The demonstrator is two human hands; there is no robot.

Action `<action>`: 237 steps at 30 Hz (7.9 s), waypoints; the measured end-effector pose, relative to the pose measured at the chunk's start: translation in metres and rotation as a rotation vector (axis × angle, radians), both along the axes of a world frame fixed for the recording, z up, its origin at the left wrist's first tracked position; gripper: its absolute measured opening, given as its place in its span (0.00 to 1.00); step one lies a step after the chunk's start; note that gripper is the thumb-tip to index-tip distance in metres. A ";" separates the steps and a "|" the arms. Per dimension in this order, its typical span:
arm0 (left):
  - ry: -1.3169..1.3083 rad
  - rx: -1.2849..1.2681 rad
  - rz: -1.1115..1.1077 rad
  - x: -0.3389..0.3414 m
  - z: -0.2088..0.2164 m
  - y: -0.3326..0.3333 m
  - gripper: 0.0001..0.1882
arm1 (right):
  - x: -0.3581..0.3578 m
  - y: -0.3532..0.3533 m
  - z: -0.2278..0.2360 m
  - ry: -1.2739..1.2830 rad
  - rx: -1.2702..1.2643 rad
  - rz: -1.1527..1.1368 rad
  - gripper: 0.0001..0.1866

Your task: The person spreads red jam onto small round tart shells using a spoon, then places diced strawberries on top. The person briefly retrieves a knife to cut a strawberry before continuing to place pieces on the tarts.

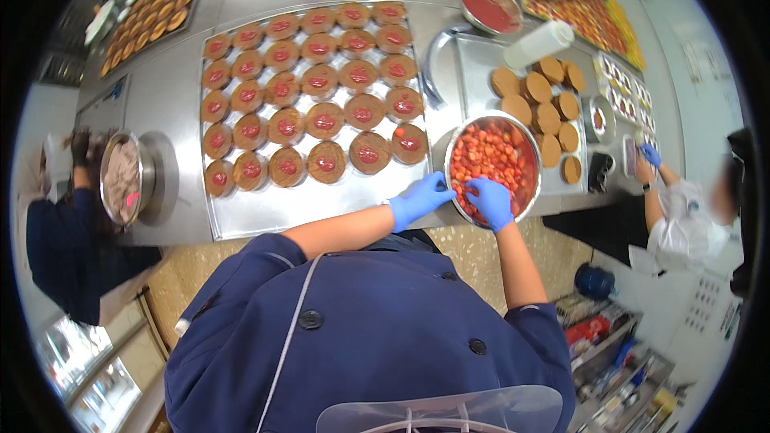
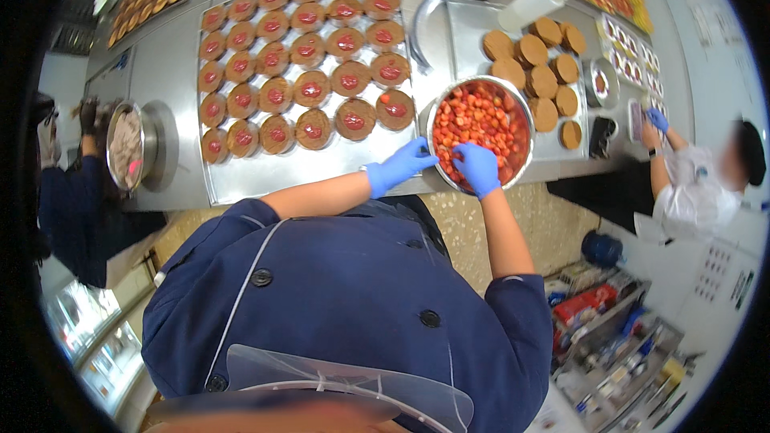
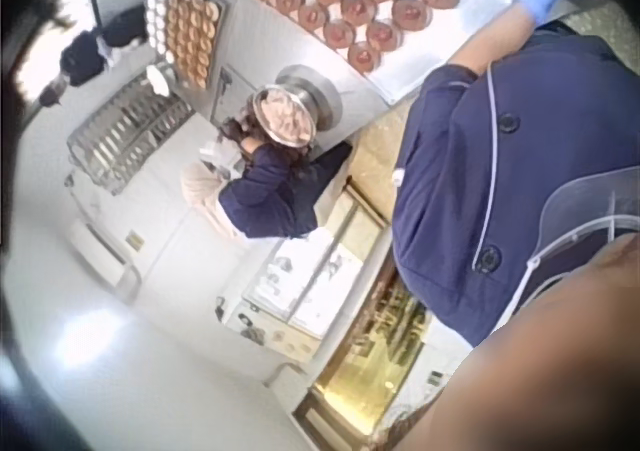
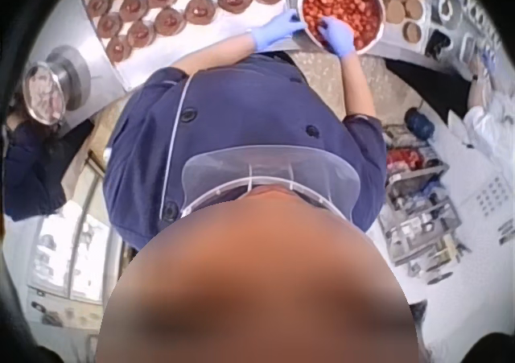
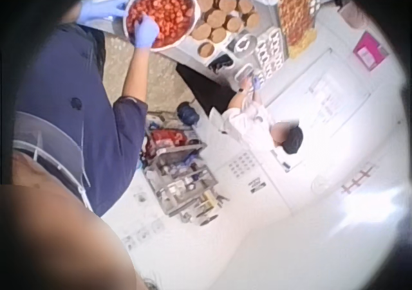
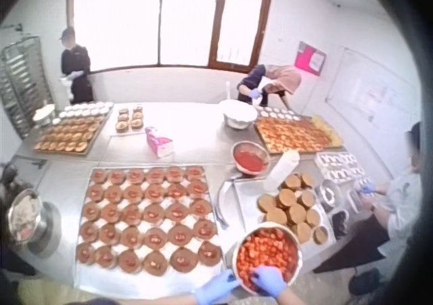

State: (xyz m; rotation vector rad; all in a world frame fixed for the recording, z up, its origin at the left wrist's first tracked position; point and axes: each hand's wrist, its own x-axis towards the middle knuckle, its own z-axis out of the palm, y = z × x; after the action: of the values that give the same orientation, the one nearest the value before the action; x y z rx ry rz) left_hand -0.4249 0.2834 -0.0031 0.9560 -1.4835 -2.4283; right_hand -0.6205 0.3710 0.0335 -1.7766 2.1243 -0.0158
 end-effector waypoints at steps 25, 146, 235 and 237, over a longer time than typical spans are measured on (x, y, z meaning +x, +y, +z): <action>-0.135 -0.207 1.161 0.237 0.108 0.137 0.30 | -0.017 -0.124 0.078 -0.934 -0.307 -0.226 0.14; -0.516 -0.172 1.537 0.245 -0.041 0.253 0.34 | 0.090 -0.161 0.052 -1.179 0.592 0.030 0.18; 0.493 0.306 1.912 0.238 -0.013 0.229 0.26 | 0.178 -0.115 0.056 -0.602 -0.110 0.920 0.09; 0.747 0.476 1.944 0.237 -0.009 0.229 0.23 | 0.230 -0.085 0.044 -0.665 0.115 1.024 0.08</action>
State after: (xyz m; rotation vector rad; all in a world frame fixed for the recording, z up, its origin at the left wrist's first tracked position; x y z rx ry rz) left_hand -0.1877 0.5124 -0.0117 0.6791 0.4227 -1.1444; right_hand -0.3901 0.2860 0.0778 -2.1673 0.6415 -0.1790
